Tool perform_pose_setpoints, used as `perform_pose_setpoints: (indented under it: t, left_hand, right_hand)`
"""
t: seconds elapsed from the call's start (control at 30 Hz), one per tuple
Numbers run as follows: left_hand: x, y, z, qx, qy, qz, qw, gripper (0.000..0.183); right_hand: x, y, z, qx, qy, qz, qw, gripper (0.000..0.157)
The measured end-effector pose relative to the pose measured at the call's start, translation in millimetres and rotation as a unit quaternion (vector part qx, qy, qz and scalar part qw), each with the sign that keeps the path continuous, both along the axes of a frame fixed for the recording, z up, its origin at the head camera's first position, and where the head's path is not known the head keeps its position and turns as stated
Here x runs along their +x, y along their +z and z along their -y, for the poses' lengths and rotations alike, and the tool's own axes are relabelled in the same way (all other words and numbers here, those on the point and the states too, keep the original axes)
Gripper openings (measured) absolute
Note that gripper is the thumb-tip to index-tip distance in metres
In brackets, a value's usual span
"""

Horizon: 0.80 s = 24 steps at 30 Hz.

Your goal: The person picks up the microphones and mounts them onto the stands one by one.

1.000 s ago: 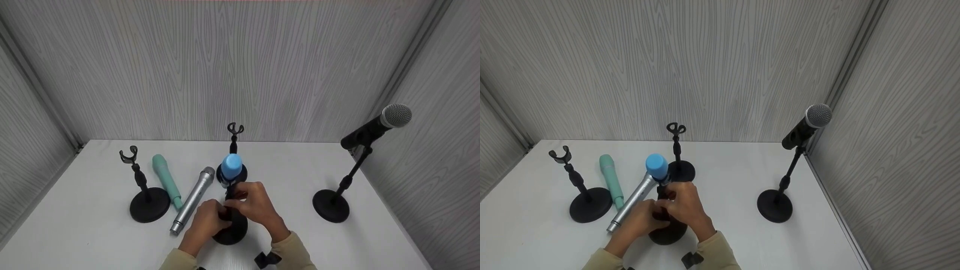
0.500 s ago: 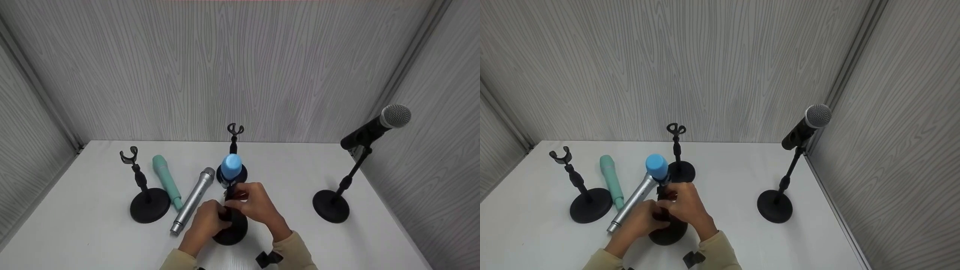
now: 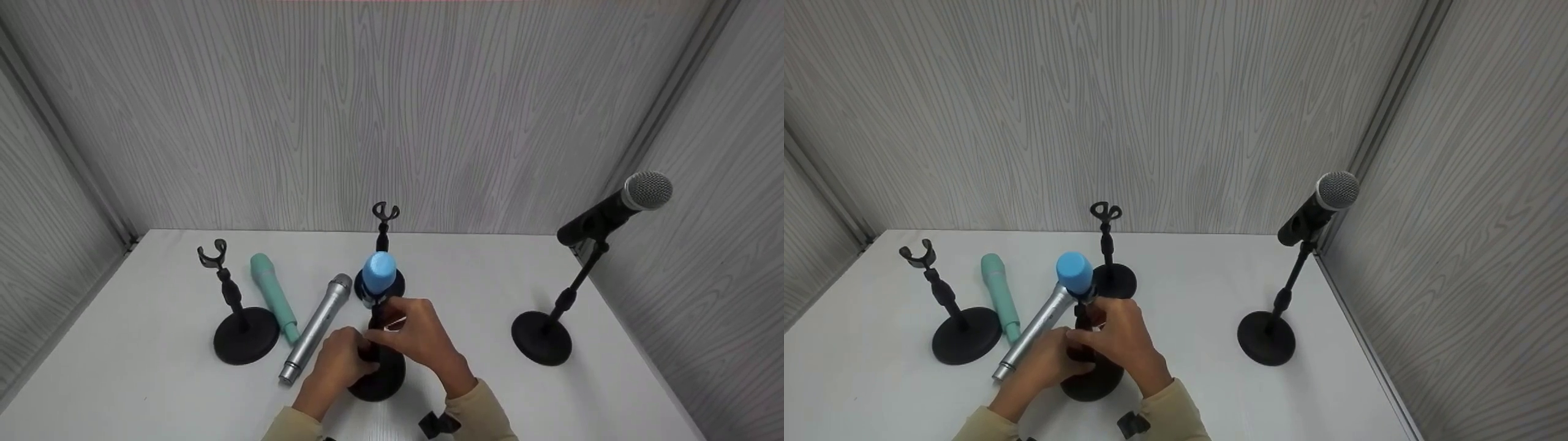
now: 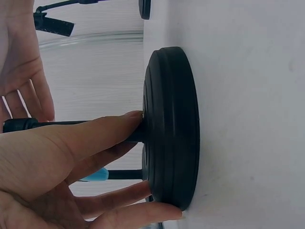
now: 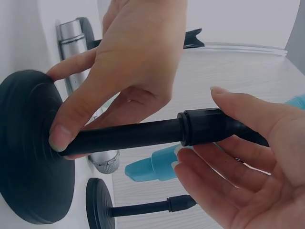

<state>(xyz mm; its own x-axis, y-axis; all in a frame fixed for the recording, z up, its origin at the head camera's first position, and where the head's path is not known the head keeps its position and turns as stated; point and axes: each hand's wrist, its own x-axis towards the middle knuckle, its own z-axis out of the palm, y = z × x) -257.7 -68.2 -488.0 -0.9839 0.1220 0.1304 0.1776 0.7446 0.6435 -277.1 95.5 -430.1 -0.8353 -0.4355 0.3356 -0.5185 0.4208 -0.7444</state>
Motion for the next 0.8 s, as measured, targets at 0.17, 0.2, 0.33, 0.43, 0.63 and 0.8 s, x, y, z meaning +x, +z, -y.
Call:
perform_pose_setpoints:
  t: [0.17, 0.2, 0.33, 0.43, 0.63, 0.8]
  left_hand:
    - [0.9, -0.5, -0.2, -0.005, 0.002, -0.006, 1.0, 0.026]
    - [1.3, -0.5, -0.3, -0.007, 0.003, -0.008, 0.9999, 0.027]
    - [2.1, -0.3, -0.7, -0.012, 0.007, -0.007, 0.9999, 0.029]
    - [1.9, 0.7, -1.1, -0.013, 0.008, -0.005, 0.9999, 0.029]
    - [0.3, 0.5, -0.8, -0.016, 0.005, -0.004, 0.9998, 0.026]
    - [-1.6, -0.3, -0.6, -0.014, 0.001, 0.003, 0.9999, 0.021]
  right_hand:
    - [-0.4, -1.9, 0.6, 0.003, -0.007, -0.014, 1.0, 0.022]
    - [-0.3, -2.0, 0.7, 0.004, -0.008, -0.017, 1.0, 0.022]
    - [0.1, -1.8, 0.7, 0.007, -0.009, -0.02, 1.0, 0.019]
    - [-0.3, -1.3, 0.8, 0.008, -0.006, -0.015, 1.0, 0.019]
    - [-1.2, -1.9, 0.7, 0.012, 0.002, -0.018, 1.0, 0.019]
    - [-1.7, -3.2, 0.0, 0.003, 0.024, -0.028, 0.999, 0.019]
